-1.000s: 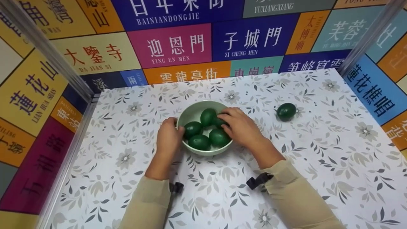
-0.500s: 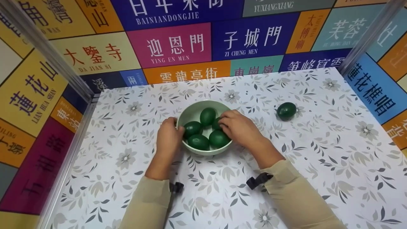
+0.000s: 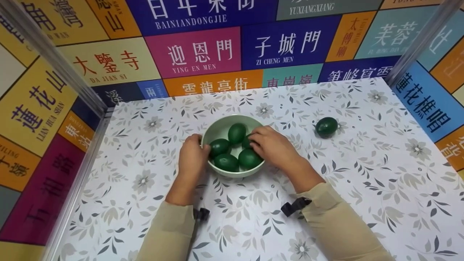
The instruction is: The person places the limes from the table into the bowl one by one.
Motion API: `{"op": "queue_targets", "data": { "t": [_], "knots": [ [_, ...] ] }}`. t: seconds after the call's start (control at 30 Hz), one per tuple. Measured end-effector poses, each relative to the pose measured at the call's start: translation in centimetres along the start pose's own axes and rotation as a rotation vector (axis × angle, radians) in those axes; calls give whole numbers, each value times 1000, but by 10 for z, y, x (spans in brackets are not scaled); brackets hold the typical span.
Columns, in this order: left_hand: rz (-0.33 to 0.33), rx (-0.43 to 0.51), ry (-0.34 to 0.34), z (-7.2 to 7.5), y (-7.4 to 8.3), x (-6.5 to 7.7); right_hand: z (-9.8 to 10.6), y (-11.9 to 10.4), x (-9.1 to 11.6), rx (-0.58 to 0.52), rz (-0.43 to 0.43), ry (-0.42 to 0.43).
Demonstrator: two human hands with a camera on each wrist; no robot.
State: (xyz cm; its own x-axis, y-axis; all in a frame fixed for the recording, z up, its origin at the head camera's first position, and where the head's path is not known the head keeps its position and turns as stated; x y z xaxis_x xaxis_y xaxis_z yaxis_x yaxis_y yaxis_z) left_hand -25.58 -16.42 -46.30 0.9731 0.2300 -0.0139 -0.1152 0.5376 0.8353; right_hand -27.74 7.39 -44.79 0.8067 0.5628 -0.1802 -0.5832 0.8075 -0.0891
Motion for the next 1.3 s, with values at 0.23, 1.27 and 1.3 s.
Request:
{"op": "queue_targets", "data": {
  "t": [0.23,1.27,1.3],
  "knots": [
    [-2,0,3,0,-1,-1,1,-1,1,-10,-7,-1],
    [-9,-8,7,0,0,0,15,-2,5,-10,-21,11],
    [-11,-9,9,0,0,0,16,-2,5,-10,-22,14]
  ]
}}
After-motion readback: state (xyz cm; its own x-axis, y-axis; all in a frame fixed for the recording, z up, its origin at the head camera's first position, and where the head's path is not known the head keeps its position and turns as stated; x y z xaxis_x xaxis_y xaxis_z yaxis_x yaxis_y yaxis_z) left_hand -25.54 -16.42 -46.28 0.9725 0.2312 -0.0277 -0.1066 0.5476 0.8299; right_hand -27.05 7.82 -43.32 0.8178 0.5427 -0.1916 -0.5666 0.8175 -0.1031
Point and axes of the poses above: each hand's wrist, its own x-axis away from the middle knuckle, its own z-axis out of the back of the hand, y = z × x, the point moved 6 cm from there along -x, towards the middle knuckle, and after that the axes turned 14 degrees about x, right-handed, at the moved point
